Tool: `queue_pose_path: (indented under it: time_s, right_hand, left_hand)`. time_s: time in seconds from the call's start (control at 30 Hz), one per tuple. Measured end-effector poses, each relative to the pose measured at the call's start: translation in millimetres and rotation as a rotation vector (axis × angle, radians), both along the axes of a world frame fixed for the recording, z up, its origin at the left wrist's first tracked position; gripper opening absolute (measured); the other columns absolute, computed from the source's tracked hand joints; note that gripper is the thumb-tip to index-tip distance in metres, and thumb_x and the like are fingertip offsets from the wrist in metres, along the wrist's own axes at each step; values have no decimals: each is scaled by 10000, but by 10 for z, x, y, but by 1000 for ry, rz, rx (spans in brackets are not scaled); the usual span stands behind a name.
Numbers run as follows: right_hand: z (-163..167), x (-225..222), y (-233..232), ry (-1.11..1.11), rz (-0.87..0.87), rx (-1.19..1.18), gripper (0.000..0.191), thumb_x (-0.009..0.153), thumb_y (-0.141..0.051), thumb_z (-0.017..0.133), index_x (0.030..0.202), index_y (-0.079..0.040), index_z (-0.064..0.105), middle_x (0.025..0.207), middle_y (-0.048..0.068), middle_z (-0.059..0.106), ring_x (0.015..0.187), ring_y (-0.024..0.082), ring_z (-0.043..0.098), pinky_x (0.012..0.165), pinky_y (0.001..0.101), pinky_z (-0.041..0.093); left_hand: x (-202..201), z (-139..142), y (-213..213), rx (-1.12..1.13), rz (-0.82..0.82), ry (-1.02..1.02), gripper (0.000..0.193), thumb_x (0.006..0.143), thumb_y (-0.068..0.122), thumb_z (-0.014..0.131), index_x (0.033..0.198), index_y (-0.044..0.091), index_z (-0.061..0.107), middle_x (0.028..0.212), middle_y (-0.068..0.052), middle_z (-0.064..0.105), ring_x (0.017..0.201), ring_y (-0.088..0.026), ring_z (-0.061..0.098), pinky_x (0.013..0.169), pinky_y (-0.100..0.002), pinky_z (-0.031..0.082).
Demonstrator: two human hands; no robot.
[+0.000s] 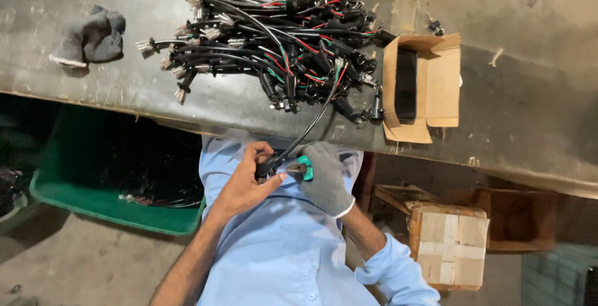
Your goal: The person sits at a workbench assembling wire harnesses. They pick up a cable, insert its wires into a black connector housing, use pliers to crimp or secure the terminals, and place the finished harness onto a growing pile on the bench, repeating the process.
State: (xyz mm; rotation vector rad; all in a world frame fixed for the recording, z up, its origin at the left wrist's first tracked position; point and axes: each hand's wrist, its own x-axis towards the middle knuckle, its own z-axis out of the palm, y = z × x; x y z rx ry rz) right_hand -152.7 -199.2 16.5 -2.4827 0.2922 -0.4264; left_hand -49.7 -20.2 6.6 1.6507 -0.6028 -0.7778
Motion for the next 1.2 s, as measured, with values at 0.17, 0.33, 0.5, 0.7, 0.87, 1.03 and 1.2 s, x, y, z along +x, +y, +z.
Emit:
queue_pose_path:
  time_s: [0.17,0.33,0.5,0.7,0.87,1.03,1.2]
  right_hand:
    - [-170,25,150,7,-170,1196,226,1035,-240,618,1104,-36,685,873,-30,592,787,56,518,681,258,425]
    - [-174,93,182,15,-150,1195,235,1029,-250,618,1032,-17,652,867,3,655,779,76,604,641,265,488]
    - [-145,55,139,36,-56,1263,287,1051,-309,623,1047,-25,660,879,12,668,802,96,626,723,257,532]
    - [-184,-132,203,347,-218,1220,303,1032,-310,603,1048,-16,676,820,55,644,689,157,576,580,332,456]
    - [-196,-239,307,361,-50,823,372,912,-223,676,1227,-57,567,980,81,699,895,195,674,781,353,541]
    - [-192,-85,120,151,104,540,399,843,-104,726,1220,-50,606,1117,187,664,1018,351,669,857,424,537]
    - [-169,-24,-135,68,307,358,377,737,-29,704,1100,-44,604,1025,187,631,973,400,625,804,472,503]
  left_hand:
    - [-146,40,62,159,-19,-126,447,930,215,716,1253,11,484,891,-127,690,758,-257,688,661,-368,525]
    - [-312,-40,87,181,74,-246,347,960,175,619,1253,11,532,932,-146,760,897,-368,725,745,-428,544]
    - [-464,-95,89,109,124,-172,391,989,254,658,1268,12,530,928,-157,726,850,-337,719,726,-406,543]
    - [-567,-157,64,91,171,-110,459,962,295,695,1285,25,512,917,-146,680,798,-264,669,710,-370,525]
    - [-520,-183,85,10,139,-59,436,987,278,684,1297,33,497,968,-119,675,846,-211,644,750,-340,520]
    - [-546,-207,51,-11,102,-32,416,990,263,679,1272,18,496,957,-83,654,820,-154,589,724,-299,504]
    - [-604,-230,10,-144,113,52,369,1044,254,637,1276,10,486,963,-38,597,859,-106,545,779,-274,481]
